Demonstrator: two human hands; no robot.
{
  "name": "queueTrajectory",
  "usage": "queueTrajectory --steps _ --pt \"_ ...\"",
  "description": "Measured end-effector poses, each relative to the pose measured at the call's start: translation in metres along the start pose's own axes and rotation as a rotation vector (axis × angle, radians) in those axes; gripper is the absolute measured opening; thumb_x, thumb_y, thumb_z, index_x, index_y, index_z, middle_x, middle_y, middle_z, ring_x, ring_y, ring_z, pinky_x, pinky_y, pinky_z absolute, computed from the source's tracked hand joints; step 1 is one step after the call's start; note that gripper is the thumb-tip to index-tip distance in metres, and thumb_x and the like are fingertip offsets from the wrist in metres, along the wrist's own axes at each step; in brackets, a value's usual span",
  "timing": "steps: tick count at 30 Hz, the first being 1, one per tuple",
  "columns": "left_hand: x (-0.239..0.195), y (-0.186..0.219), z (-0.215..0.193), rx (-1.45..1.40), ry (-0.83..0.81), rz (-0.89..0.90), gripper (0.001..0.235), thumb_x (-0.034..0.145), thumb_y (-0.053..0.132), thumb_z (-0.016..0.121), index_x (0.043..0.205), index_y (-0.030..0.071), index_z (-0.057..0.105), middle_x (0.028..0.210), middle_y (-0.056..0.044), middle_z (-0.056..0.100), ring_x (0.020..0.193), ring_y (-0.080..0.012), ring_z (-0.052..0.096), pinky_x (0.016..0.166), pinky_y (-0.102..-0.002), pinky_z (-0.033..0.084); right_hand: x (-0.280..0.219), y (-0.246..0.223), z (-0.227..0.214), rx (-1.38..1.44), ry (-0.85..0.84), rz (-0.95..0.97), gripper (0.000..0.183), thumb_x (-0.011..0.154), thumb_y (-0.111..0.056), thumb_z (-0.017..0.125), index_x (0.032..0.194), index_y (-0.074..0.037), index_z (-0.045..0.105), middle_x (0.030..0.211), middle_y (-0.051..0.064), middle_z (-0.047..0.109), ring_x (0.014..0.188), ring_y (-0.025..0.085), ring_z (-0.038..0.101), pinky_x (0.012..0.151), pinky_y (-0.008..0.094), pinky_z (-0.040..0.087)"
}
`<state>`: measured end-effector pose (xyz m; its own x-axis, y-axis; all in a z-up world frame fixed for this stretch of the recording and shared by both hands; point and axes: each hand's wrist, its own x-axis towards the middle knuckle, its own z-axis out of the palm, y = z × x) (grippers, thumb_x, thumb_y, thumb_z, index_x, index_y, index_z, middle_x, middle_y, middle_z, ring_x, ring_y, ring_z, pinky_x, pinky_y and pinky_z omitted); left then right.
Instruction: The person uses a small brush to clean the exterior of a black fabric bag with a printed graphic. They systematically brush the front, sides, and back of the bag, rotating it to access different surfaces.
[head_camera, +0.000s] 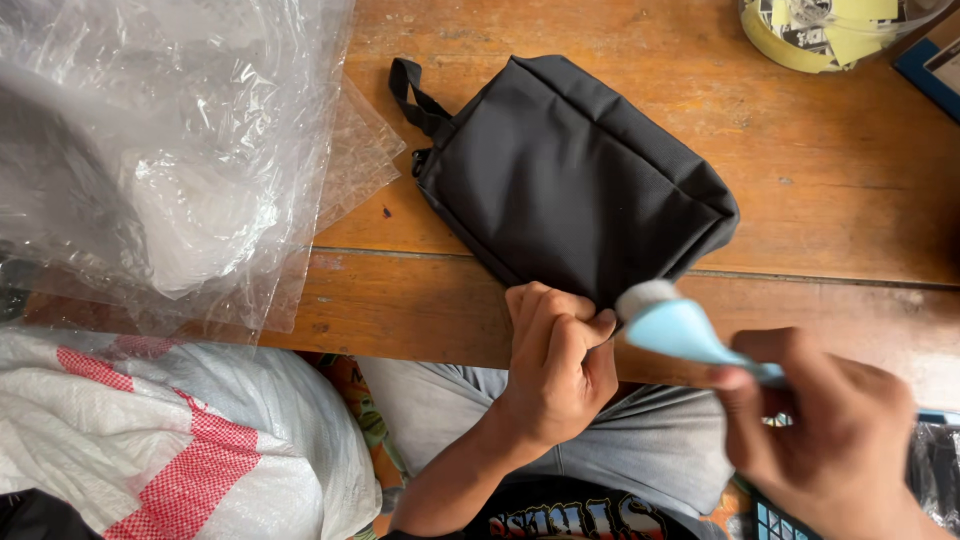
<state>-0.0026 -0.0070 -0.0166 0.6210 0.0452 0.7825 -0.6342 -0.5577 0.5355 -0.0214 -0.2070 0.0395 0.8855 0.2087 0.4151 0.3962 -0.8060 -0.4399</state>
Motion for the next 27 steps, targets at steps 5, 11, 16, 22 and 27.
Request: queueTrajectory --steps 5,11,16,22,27 --pt "0.004 0.002 -0.002 -0.006 0.013 -0.008 0.018 0.092 -0.014 0.056 0.096 0.003 0.052 0.091 -0.01 0.053 0.076 -0.0267 0.048 0.078 -0.044 0.038 0.002 0.02 0.008 -0.084 0.004 0.037 0.018 0.105 -0.026 0.07 0.101 -0.009 0.069 0.059 0.0 0.058 0.052 0.016 0.057 0.054 0.033 0.042" --pt "0.012 0.007 -0.007 -0.167 0.093 -0.098 0.014 0.095 -0.001 0.068 0.102 0.004 0.057 0.092 -0.011 0.058 0.079 -0.0254 0.055 0.08 -0.038 0.048 0.01 0.047 0.017 0.075 0.139 0.07 0.031 0.119 -0.017 0.059 0.104 0.008 0.054 0.067 0.008 0.039 0.058 0.018 0.032 0.061 0.038 0.027" --pt "0.02 0.014 -0.011 -0.327 0.163 -0.289 0.021 0.094 0.006 0.071 0.099 0.005 0.051 0.089 -0.01 0.054 0.073 -0.0171 0.052 0.06 -0.027 0.043 0.0 0.046 0.032 0.005 0.172 -0.21 0.028 0.103 -0.017 0.052 0.101 0.009 0.062 0.086 0.019 0.069 0.064 0.035 0.055 0.063 0.043 0.038" --pt "0.015 0.007 -0.015 -0.588 0.178 -0.419 0.018 0.099 0.02 0.058 0.101 0.006 0.048 0.087 -0.005 0.045 0.08 -0.0151 0.043 0.07 -0.028 0.037 0.029 0.015 0.034 0.126 0.04 -0.477 0.034 0.099 -0.034 0.049 0.085 -0.005 0.057 0.063 0.006 0.045 0.048 0.024 0.039 0.049 0.036 0.031" --pt "0.014 0.004 -0.018 -0.769 0.197 -0.509 0.016 0.097 0.017 0.061 0.097 0.008 0.048 0.084 -0.003 0.048 0.075 -0.0127 0.043 0.065 -0.026 0.036 0.042 0.022 0.03 0.049 0.13 -0.357 0.042 0.101 -0.04 0.052 0.081 -0.004 0.058 0.06 0.003 0.045 0.05 0.021 0.04 0.053 0.038 0.029"
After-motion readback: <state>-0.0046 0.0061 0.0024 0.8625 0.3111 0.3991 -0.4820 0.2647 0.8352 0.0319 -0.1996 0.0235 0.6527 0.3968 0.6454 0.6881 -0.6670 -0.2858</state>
